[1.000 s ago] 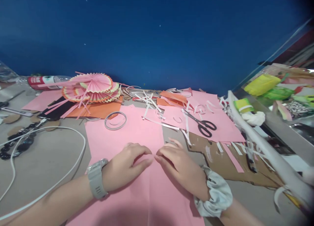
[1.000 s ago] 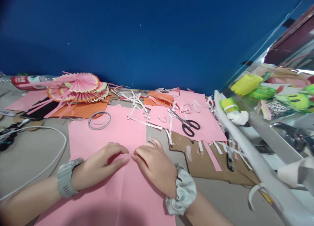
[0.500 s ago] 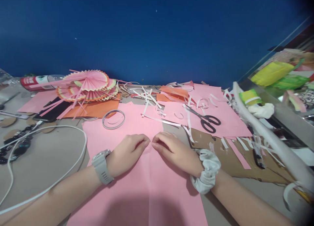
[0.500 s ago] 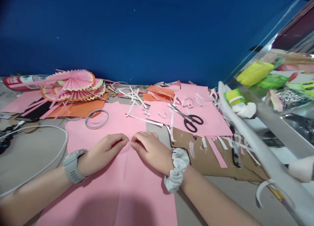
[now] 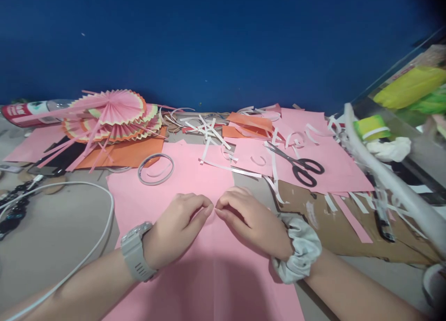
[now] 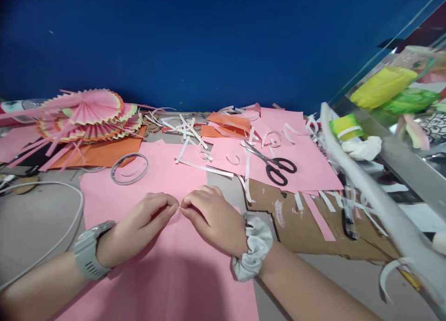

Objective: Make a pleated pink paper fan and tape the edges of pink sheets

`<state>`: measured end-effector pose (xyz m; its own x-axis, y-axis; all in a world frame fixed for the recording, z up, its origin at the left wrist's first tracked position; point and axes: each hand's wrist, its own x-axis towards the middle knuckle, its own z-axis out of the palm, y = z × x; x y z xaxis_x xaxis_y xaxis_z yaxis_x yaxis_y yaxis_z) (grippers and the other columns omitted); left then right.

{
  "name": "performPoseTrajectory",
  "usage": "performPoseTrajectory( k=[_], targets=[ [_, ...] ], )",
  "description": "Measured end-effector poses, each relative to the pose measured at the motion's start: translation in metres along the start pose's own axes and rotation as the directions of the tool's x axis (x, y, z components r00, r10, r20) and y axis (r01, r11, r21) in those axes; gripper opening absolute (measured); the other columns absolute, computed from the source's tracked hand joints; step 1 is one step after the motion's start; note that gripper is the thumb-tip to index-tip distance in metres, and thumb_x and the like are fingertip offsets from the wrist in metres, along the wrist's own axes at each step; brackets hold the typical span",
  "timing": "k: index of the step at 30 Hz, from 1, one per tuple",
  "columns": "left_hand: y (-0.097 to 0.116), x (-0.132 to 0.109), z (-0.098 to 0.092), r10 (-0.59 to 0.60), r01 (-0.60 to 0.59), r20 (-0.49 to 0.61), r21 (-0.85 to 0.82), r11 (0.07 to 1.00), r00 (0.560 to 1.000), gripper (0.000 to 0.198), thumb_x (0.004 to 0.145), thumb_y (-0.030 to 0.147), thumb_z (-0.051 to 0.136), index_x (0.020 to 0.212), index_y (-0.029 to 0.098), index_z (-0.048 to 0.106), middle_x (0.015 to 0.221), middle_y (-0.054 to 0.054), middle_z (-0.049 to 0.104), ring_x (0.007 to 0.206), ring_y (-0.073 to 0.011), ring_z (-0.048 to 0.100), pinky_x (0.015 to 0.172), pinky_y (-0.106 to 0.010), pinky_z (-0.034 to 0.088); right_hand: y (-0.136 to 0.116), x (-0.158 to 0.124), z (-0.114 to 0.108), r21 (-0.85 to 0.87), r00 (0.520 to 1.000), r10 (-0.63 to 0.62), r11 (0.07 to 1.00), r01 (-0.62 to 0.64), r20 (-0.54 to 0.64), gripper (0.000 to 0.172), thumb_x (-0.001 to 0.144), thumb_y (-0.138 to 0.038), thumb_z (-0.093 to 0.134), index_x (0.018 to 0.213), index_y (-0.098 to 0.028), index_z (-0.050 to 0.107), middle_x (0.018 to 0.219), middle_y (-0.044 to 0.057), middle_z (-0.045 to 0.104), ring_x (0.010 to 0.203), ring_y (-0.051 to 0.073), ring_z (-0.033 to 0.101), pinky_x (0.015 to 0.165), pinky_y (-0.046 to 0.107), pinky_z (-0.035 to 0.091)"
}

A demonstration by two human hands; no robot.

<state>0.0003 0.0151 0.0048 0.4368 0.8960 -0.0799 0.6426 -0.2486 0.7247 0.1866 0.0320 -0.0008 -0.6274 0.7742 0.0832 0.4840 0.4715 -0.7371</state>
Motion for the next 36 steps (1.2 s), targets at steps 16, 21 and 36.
performPoseTrajectory(
  k=[16, 21, 36],
  targets=[
    [-0.002, 0.001, -0.008, -0.049, 0.050, -0.060, 0.024, 0.998, 0.997, 0.019, 0.092, 0.030, 0.037, 0.087, 0.022, 0.054, 0.073, 0.004, 0.059, 0.068, -0.0126, 0.052, 0.066, -0.026, 0.035, -0.001, -0.001, -0.011, -0.233, 0.997, 0.076, 0.970, -0.069, 0.020, 0.024, 0.094, -0.031, 0.036, 0.083, -0.021, 0.054, 0.076, -0.002, 0.058, 0.078, 0.014, 0.049, 0.079, 0.031, 0.030],
    [-0.009, 0.003, -0.027, -0.087, 0.100, -0.090, 0.148, 0.984, 0.992, 0.037, 0.092, 0.040, 0.035, 0.062, 0.019, 0.043, 0.053, 0.006, 0.043, 0.051, -0.0098, 0.040, 0.053, -0.024, 0.028, -0.003, -0.003, -0.034, -0.512, 0.996, 0.089, 0.857, -0.065, 0.023, 0.037, 0.093, -0.039, 0.035, 0.064, -0.019, 0.046, 0.061, -0.001, 0.051, 0.065, 0.015, 0.046, 0.067, 0.030, 0.030],
    [-0.024, 0.006, -0.021, -0.031, 0.052, -0.097, 0.221, 0.974, 0.995, 0.040, 0.091, 0.041, 0.036, 0.058, 0.019, 0.035, 0.050, 0.006, 0.035, 0.048, -0.0100, 0.035, 0.052, -0.025, 0.023, 0.026, -0.019, -0.026, -0.558, 0.992, 0.086, 0.821, -0.122, -0.090, 0.030, 0.091, -0.036, 0.039, 0.066, -0.021, 0.046, 0.065, 0.001, 0.056, 0.068, 0.019, 0.049, 0.067, 0.034, 0.031]
  ],
)
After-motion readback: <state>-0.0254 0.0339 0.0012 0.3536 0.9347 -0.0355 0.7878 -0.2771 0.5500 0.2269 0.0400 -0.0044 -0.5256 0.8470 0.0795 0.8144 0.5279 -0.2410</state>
